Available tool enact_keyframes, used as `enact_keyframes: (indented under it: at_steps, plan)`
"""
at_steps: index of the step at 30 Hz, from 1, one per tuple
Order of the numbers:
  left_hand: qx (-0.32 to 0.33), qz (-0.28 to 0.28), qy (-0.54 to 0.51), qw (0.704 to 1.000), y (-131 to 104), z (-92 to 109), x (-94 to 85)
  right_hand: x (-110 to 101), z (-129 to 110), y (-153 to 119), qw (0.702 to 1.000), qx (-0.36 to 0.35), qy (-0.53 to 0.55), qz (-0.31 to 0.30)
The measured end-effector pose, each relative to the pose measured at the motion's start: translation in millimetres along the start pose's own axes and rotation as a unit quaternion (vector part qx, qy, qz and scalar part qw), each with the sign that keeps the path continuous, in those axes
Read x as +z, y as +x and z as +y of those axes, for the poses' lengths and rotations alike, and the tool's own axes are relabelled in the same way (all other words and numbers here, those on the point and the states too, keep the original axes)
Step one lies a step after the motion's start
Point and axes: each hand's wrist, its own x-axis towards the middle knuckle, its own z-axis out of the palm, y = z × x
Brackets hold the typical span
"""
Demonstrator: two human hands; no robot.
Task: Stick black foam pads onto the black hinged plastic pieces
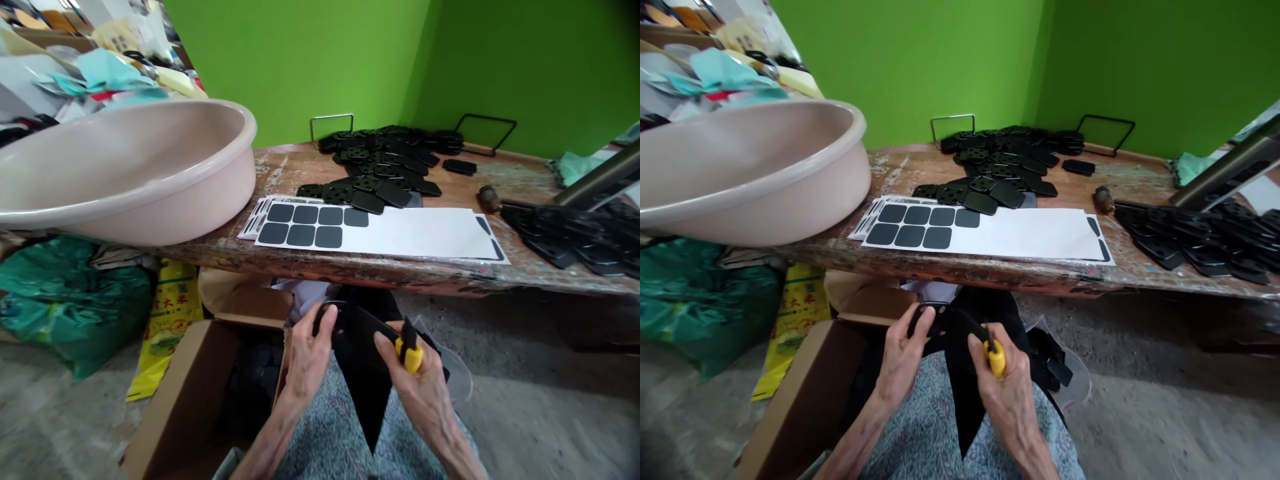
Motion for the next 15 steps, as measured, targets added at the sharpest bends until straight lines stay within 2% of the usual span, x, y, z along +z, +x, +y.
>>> enact_keyframes:
  at_steps: [2, 5, 9, 12, 15]
  plan:
    - [-0.064, -0.037, -0.110, 0.991, 5.2, 2.6, -4.8, -5.3, 7.3, 7.5, 0.991, 0.067, 0.110, -0.027]
    - [-0.162, -0.088, -0.232, 0.955, 11.1, 4.6, -9.4, -8.8, 14.0, 13.2, 0.955, 0.127, 0.258, -0.072]
    - [-0.280, -0.051, -0.340, 0.896, 14.3, 0.5, -7.5, -3.2, 11.4, 15.2, 0.913, 0.142, 0.372, -0.086]
    - [-0.304, -0.028, -0.378, 0.874, 14.8, -3.6, -3.4, 2.8, 8.9, 18.7, 0.906, 0.141, 0.391, -0.084]
    - [-0.321, -0.032, -0.411, 0.853, 16.1, -4.4, -0.4, 7.3, 9.8, 23.2, 0.891, 0.158, 0.416, -0.088]
